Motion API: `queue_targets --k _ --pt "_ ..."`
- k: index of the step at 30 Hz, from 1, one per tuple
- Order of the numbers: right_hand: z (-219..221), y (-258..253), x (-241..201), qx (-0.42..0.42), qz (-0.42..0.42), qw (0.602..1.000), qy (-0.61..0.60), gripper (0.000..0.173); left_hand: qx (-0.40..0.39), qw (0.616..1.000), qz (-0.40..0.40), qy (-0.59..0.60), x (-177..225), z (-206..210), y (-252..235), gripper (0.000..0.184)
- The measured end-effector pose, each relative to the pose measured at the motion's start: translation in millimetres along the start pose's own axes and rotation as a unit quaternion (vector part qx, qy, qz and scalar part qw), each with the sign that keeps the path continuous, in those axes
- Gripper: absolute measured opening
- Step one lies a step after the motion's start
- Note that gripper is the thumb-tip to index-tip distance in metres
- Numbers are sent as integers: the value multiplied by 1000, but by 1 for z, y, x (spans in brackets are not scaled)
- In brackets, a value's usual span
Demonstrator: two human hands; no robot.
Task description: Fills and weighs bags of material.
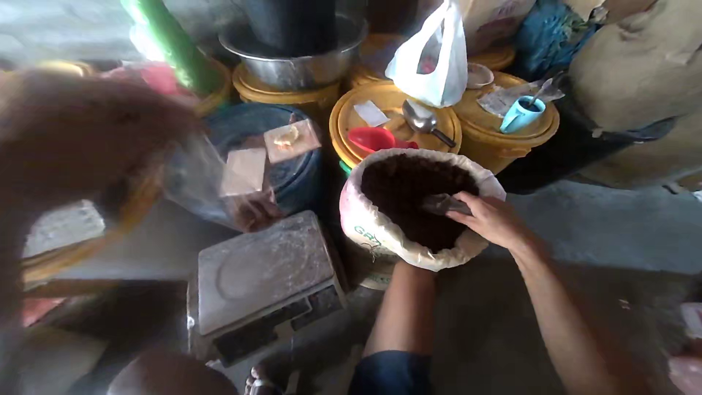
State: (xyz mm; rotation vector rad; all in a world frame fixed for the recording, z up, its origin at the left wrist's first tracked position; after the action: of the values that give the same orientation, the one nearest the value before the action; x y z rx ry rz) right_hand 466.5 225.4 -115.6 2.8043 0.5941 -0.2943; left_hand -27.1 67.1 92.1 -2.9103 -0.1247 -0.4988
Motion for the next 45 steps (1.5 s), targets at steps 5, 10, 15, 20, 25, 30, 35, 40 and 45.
queue_targets --k 5,10,15,20,25,30,35,40,45 --pt "32 -33 -47 31 -2 999 -33 53 -5 997 -19 -78 -45 95 69 21" --pt "35 -46 -49 23 -7 999 -45 53 -38 998 -38 -39 -70 199 109 29" --pt "25 -23 -36 63 -18 996 -56 52 -87 991 -96 -36 -31 259 119 31" --pt "7 47 -7 180 -19 976 -125 54 -156 976 -131 -75 -11 285 128 32" --pt "25 57 -10 272 -28 946 -174 54 -274 943 -164 -91 7 318 127 36" --pt "24 89 -24 306 -86 921 -227 55 -277 942 -176 -71 12 323 130 39" --pt "43 138 -66 252 -189 905 -285 56 -254 949 -185 -8 13 319 144 56" --pt "113 154 -106 109 -192 917 -332 52 -176 950 -241 90 -3 284 175 62" --pt "193 145 -129 50 -126 956 -258 54 -79 943 -296 128 -60 270 229 52"
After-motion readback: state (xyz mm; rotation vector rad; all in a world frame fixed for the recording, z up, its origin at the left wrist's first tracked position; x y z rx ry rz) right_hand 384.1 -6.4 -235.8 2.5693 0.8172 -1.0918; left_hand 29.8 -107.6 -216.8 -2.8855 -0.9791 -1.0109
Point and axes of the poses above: each hand's wrist, its own y-axis away from the middle knuckle, its own z-axis out of the palm, x = y × z, the point moved 4 cm from there along -y, towards the middle knuckle, and after that the axes turned 2 degrees about z, right-handed, at the moved point
